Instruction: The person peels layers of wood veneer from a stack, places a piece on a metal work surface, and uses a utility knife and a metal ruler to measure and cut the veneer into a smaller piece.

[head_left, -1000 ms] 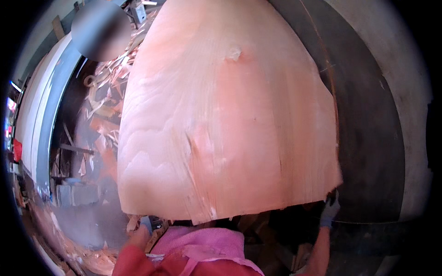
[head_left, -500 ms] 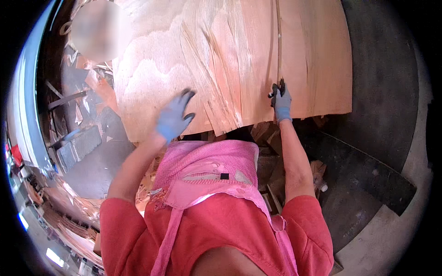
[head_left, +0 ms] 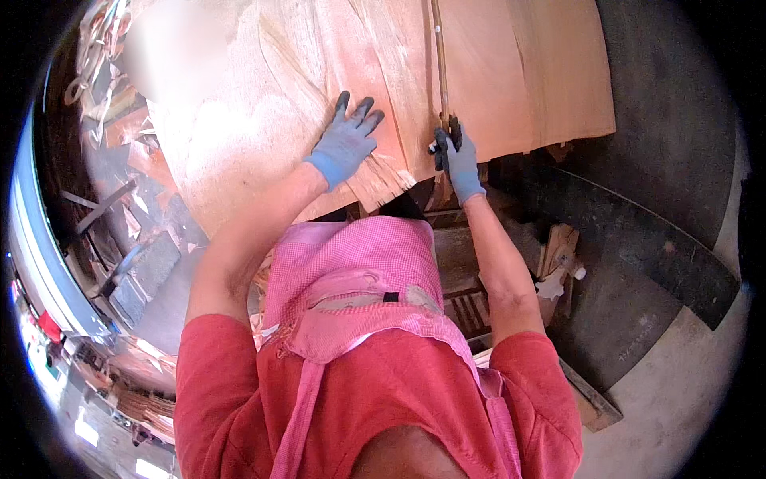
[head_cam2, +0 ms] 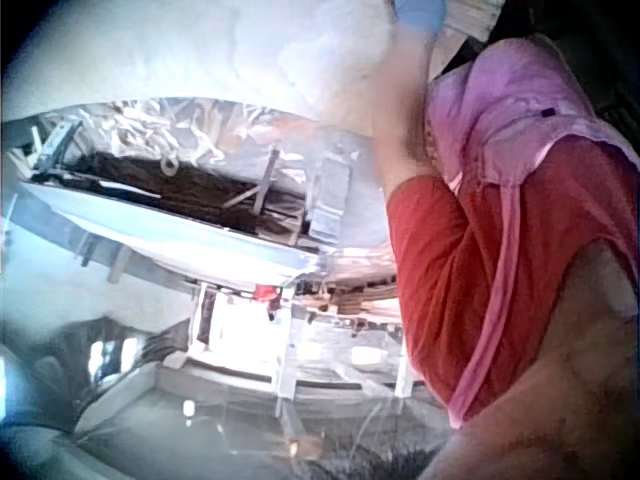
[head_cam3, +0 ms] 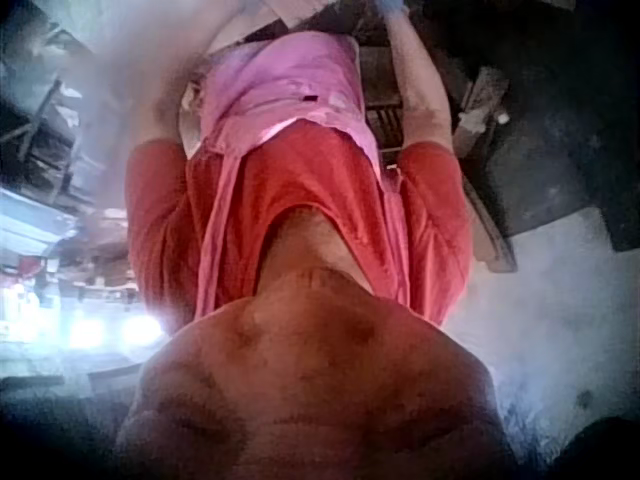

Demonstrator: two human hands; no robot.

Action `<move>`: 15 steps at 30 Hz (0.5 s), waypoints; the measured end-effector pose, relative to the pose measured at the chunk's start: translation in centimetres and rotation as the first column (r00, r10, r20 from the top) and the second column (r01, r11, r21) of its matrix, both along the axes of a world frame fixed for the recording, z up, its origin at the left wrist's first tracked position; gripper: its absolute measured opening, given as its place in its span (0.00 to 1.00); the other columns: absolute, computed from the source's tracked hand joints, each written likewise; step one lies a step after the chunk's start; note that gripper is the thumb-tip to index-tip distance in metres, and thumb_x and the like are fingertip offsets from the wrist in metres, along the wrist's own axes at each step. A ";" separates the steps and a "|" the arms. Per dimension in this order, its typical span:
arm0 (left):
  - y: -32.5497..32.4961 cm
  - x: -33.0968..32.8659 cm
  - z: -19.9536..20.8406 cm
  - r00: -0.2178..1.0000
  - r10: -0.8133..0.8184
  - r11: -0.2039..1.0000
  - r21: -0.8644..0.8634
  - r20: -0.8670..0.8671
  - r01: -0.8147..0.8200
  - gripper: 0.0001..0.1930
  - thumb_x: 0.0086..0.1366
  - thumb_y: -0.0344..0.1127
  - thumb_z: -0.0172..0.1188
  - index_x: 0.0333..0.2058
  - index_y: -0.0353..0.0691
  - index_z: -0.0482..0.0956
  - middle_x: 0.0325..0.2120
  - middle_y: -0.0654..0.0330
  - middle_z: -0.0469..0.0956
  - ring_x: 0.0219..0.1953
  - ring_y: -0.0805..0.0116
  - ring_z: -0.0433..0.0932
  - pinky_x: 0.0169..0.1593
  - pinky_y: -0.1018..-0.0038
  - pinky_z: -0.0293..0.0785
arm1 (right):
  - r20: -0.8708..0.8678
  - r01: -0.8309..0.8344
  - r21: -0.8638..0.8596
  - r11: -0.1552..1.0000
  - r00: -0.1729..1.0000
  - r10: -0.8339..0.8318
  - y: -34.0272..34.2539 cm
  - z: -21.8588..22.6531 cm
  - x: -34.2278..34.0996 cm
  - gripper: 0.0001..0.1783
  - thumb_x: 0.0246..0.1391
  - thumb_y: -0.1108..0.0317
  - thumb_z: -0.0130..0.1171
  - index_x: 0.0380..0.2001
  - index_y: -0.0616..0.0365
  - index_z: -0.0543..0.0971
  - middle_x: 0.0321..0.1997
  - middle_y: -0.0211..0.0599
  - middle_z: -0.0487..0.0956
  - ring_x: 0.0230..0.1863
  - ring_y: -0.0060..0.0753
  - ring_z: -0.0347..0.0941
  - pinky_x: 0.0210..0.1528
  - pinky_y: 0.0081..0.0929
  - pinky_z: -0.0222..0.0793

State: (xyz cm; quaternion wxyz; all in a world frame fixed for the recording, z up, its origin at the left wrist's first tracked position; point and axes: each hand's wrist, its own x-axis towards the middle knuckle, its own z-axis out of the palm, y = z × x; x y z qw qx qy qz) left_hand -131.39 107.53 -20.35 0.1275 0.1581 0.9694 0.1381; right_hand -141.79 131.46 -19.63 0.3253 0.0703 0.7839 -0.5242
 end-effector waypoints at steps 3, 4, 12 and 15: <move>1.0 2.5 0.8 0.999 0.003 0.999 0.048 0.039 -0.005 0.10 0.60 0.35 0.56 0.39 0.44 0.81 0.63 0.53 0.65 0.69 0.52 0.56 0.70 0.40 0.43 | 0.061 0.029 -0.040 0.999 0.998 -0.027 0.5 0.5 1.0 0.20 0.62 0.64 0.59 0.54 0.60 0.73 0.23 0.29 0.75 0.16 0.17 0.63 0.18 0.20 0.60; 1.5 3.7 1.4 0.997 0.017 0.989 0.148 -0.071 -0.006 0.09 0.60 0.34 0.56 0.39 0.45 0.79 0.53 0.54 0.74 0.59 0.55 0.71 0.70 0.42 0.44 | 0.048 0.009 -0.035 0.999 0.999 -0.007 1.0 0.3 1.2 0.20 0.62 0.64 0.59 0.54 0.60 0.74 0.24 0.30 0.76 0.17 0.17 0.63 0.19 0.21 0.61; 7.4 8.0 2.7 0.950 0.127 0.924 0.313 0.285 -0.218 0.08 0.62 0.32 0.52 0.40 0.45 0.75 0.30 0.56 0.78 0.32 0.54 0.82 0.35 0.59 0.77 | 0.314 -0.059 -0.252 0.966 0.939 0.139 1.1 -0.1 0.7 0.20 0.64 0.62 0.57 0.56 0.58 0.74 0.31 0.30 0.82 0.26 0.19 0.73 0.25 0.19 0.69; 8.7 7.7 1.1 0.934 0.180 0.911 0.305 0.309 -0.276 0.08 0.64 0.35 0.51 0.40 0.47 0.76 0.30 0.55 0.79 0.31 0.53 0.82 0.32 0.58 0.76 | 0.316 -0.097 -0.210 0.973 0.935 0.161 1.0 -2.1 1.2 0.19 0.62 0.60 0.60 0.51 0.60 0.77 0.32 0.36 0.83 0.20 0.26 0.73 0.21 0.26 0.69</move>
